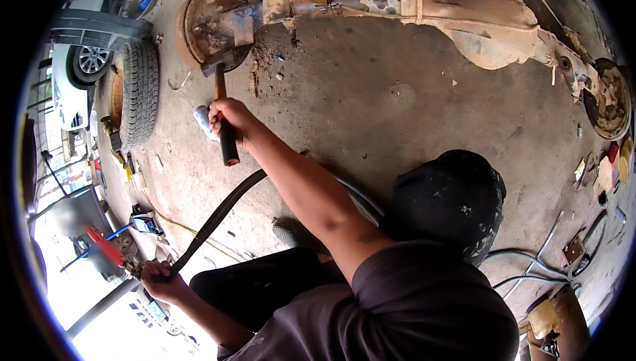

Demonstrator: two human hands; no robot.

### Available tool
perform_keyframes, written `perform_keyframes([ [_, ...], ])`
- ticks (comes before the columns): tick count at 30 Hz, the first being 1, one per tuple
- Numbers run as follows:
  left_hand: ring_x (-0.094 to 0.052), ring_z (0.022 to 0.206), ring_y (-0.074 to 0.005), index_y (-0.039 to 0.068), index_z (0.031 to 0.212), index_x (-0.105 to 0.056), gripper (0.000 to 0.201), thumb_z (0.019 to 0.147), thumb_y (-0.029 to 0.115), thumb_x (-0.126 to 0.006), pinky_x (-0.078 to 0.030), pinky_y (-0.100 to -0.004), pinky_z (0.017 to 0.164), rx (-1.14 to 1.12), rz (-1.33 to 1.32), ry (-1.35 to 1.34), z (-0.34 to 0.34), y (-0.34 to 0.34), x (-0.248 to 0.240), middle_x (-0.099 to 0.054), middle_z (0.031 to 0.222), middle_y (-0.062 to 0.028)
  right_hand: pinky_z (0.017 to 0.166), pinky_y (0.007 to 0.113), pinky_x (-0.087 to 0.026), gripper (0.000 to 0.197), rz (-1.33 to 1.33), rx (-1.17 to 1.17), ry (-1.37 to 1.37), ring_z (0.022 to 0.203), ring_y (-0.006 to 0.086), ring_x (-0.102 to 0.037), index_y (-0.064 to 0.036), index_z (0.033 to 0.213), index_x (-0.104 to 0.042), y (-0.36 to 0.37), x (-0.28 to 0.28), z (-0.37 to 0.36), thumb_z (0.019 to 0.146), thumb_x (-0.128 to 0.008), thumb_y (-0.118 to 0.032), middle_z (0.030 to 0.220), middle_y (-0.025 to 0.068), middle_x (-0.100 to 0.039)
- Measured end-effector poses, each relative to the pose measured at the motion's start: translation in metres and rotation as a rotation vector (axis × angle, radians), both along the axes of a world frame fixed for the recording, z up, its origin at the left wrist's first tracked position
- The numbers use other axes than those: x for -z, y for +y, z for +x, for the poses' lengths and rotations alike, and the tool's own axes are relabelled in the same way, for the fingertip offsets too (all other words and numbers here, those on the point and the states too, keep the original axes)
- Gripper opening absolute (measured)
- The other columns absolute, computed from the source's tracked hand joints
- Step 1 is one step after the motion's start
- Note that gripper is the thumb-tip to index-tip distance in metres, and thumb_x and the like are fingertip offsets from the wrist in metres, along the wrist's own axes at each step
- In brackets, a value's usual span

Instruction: The person uses a handheld cutting torch to heat a rusty metal axle assembly. They repeatedly apply the flame to the joint and strike the heated area with a hammer to break the metal apart. The task involves alternating between heating and hammering to remove a component from the axle.

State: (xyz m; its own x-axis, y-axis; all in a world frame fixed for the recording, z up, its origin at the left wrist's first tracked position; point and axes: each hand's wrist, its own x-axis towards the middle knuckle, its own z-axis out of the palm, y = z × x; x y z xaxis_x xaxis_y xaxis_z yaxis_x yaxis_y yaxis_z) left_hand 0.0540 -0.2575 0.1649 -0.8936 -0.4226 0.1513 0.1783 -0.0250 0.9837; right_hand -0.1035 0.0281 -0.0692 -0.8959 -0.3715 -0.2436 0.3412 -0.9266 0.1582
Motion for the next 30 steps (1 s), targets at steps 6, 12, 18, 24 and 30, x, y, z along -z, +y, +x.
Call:
perform_keyframes([
  [6,-0.036,0.042,-0.0079,0.01,0.097,-0.054,0.012,0.086,0.007,-0.058,-0.036,-0.0237,0.05,-0.012,-0.14,-0.072,0.023,0.047,0.001,-0.046,0.069,0.0038,0.045,0.038,-0.047,0.008,0.486,-0.181,-0.285,0.048,0.0217,-0.055,0.0009,0.075,-0.054,-0.032,0.017,0.047,0.074,-0.061,-0.001,0.061,0.0097,-0.053],
  [12,-0.035,0.044,-0.0082,0.004,0.111,-0.057,0.021,0.089,0.006,-0.056,-0.033,-0.023,0.042,-0.012,-0.23,-0.184,0.089,0.105,-0.016,-0.059,0.081,-0.0001,0.045,0.039,-0.047,0.007,0.77,-0.733,-0.109,0.054,0.0278,-0.063,0.0024,0.074,-0.061,0.048,0.097,0.114,0.068,-0.06,0.0,0.066,0.0161,-0.061],
  [18,-0.044,0.046,-0.0126,0.004,0.099,-0.05,0.024,0.077,-0.002,-0.055,-0.047,-0.0263,0.044,-0.113,-0.3,-0.291,0.096,0.207,-0.016,-0.048,0.077,-0.0032,0.085,0.042,-0.056,0.034,1.5,-1.006,0.223,0.098,0.0335,-0.072,0.0014,0.106,-0.072,0.061,0.138,0.106,0.081,-0.067,-0.02,0.105,0.0234,-0.073],
  [24,-0.058,0.047,-0.017,0.003,0.096,-0.047,0.028,0.077,-0.008,-0.063,-0.05,-0.0276,0.046,-0.016,-0.411,-0.357,0.122,0.249,0.018,-0.055,0.069,-0.0088,0.082,0.043,-0.054,0.067,1.704,-0.685,0.547,0.089,0.035,-0.071,0.0067,0.097,-0.069,0.112,0.021,0.103,0.097,-0.055,-0.058,0.09,0.0228,-0.071],
  [30,-0.065,0.058,-0.0185,0.002,0.101,-0.055,0.038,0.075,0.006,-0.083,-0.051,-0.0291,0.056,0.272,-0.717,-0.144,0.134,0.258,0.091,-0.065,0.071,-0.0072,0.083,0.032,-0.051,0.061,1.092,-0.09,0.917,0.091,0.0179,-0.063,0.0021,0.116,-0.058,0.189,-0.129,0.129,0.101,-0.053,-0.057,0.095,0.0089,-0.062],
])
